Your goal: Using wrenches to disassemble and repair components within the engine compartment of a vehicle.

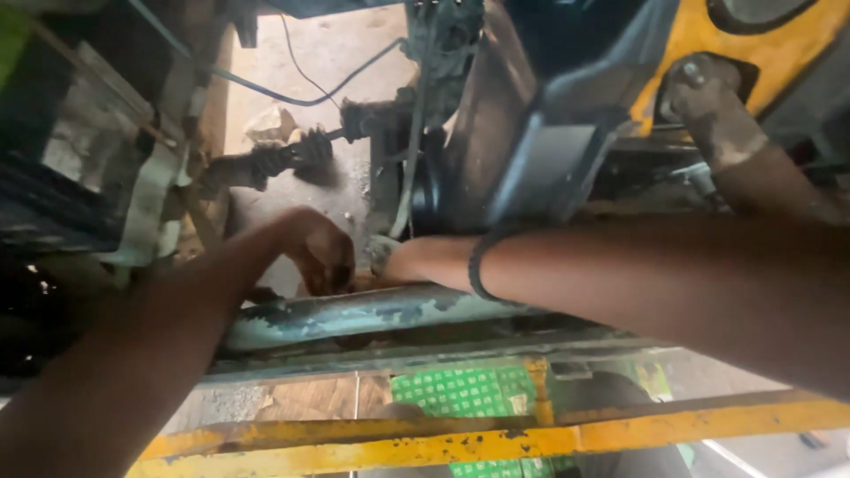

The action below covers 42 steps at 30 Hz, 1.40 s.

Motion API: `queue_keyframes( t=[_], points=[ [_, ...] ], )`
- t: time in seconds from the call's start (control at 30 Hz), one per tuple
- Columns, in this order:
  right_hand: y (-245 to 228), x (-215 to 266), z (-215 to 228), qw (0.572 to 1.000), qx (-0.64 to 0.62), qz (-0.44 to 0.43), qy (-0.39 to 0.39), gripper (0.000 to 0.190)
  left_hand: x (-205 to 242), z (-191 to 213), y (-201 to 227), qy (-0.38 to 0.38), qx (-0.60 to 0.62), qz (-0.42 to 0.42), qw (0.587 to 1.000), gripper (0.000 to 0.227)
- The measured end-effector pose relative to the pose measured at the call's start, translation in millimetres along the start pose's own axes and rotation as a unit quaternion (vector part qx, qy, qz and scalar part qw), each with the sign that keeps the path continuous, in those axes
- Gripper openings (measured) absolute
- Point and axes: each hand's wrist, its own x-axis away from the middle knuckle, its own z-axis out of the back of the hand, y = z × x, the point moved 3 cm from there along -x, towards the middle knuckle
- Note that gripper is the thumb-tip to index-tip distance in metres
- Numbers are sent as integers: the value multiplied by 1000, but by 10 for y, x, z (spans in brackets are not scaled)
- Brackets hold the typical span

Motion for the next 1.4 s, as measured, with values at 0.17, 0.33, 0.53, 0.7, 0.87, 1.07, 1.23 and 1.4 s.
queue_keyframes(
  t=[0.17,0.33,0.53,0.7,0.87,1.07,1.23,1.4],
  points=[
    [214,-292,-213,997,80,-5,-15,43,69,-190,45,9,31,2,999,37],
    [351,-627,-377,986,165,1,-30,47,186,-324,-81,26,69,8,997,36],
    [700,-996,-348,966,257,-12,-36,52,116,-321,-13,38,96,4,995,37],
    [611,-1002,-347,971,232,-37,-29,57,-113,-239,-182,45,129,6,991,37],
    [560,-985,-364,977,204,-62,-21,62,-504,-94,-599,50,159,10,986,38],
    [550,-988,-347,970,230,-65,-49,68,-461,-108,-272,24,56,-46,997,52],
    [384,-859,-234,965,248,-58,-69,70,400,-358,-68,216,-297,-326,871,26],
    [458,-732,-126,969,230,-66,-69,66,-95,-113,-463,173,-373,-583,701,18]
  ],
)
